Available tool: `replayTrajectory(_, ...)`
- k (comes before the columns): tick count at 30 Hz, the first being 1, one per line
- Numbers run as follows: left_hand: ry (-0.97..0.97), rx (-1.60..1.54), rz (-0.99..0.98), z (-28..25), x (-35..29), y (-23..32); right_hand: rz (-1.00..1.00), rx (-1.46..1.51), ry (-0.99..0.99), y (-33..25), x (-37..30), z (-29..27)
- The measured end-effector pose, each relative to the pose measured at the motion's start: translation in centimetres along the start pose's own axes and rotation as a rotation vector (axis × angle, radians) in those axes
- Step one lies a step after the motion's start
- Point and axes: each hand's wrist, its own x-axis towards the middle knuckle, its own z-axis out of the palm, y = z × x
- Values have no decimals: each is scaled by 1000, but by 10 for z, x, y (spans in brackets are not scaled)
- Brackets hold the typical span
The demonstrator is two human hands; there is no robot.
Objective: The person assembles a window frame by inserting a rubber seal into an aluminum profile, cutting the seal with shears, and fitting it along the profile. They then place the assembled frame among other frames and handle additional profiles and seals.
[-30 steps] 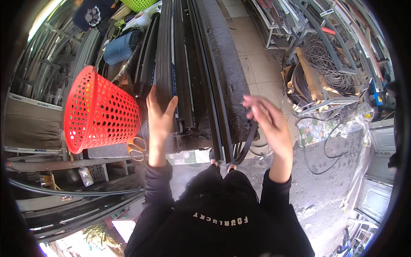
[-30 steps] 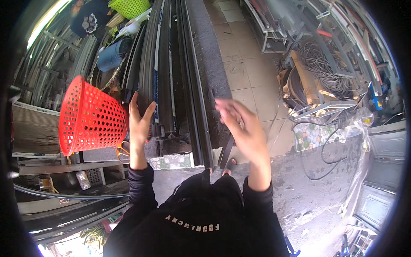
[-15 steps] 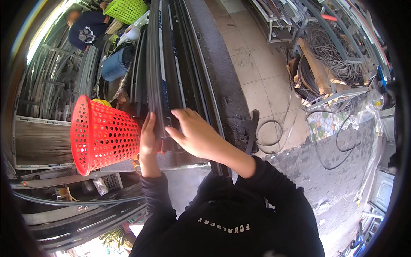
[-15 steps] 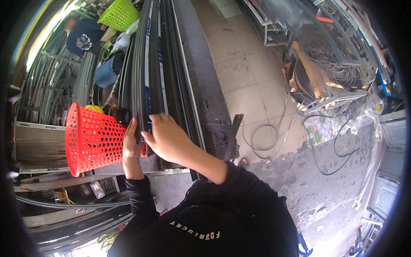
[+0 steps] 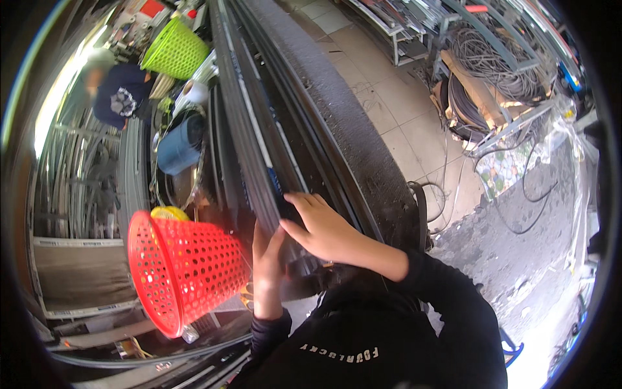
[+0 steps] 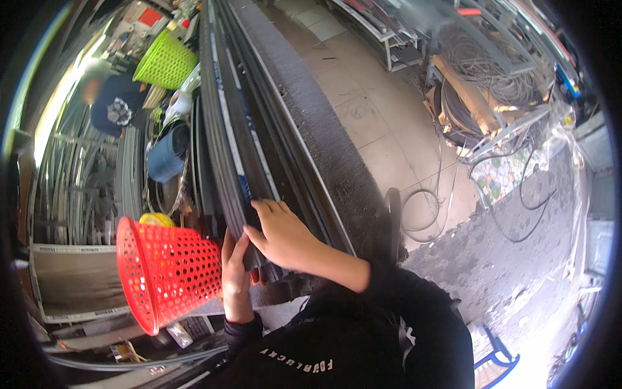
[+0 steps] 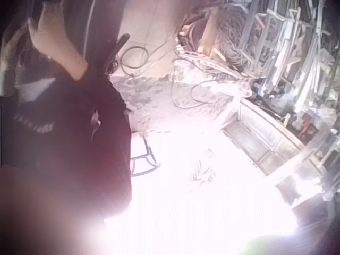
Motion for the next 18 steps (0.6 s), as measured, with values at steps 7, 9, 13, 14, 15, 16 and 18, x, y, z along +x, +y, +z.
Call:
replayTrajectory(7,166,524,68,20,11,13,101,-92,249,23,-28,-58)
replayTrajectory(9,168,477,57,22,13,11,127,-114,160,27,-30,-61)
replayTrajectory(13,190,443,-6,20,14,10,102,-136,111,31,-32,-59)
replayTrajectory(14,172,442,-5,19,13,11,92,-126,110,31,-32,-58)
replayTrajectory(15,176,444,-16,18,13,11,93,-113,98,32,-33,-59)
replayTrajectory(16,193,445,-37,18,13,11,92,-100,85,32,-33,-59)
replayTrajectory(18,189,439,-36,18,12,12,88,-88,69,33,-33,-60)
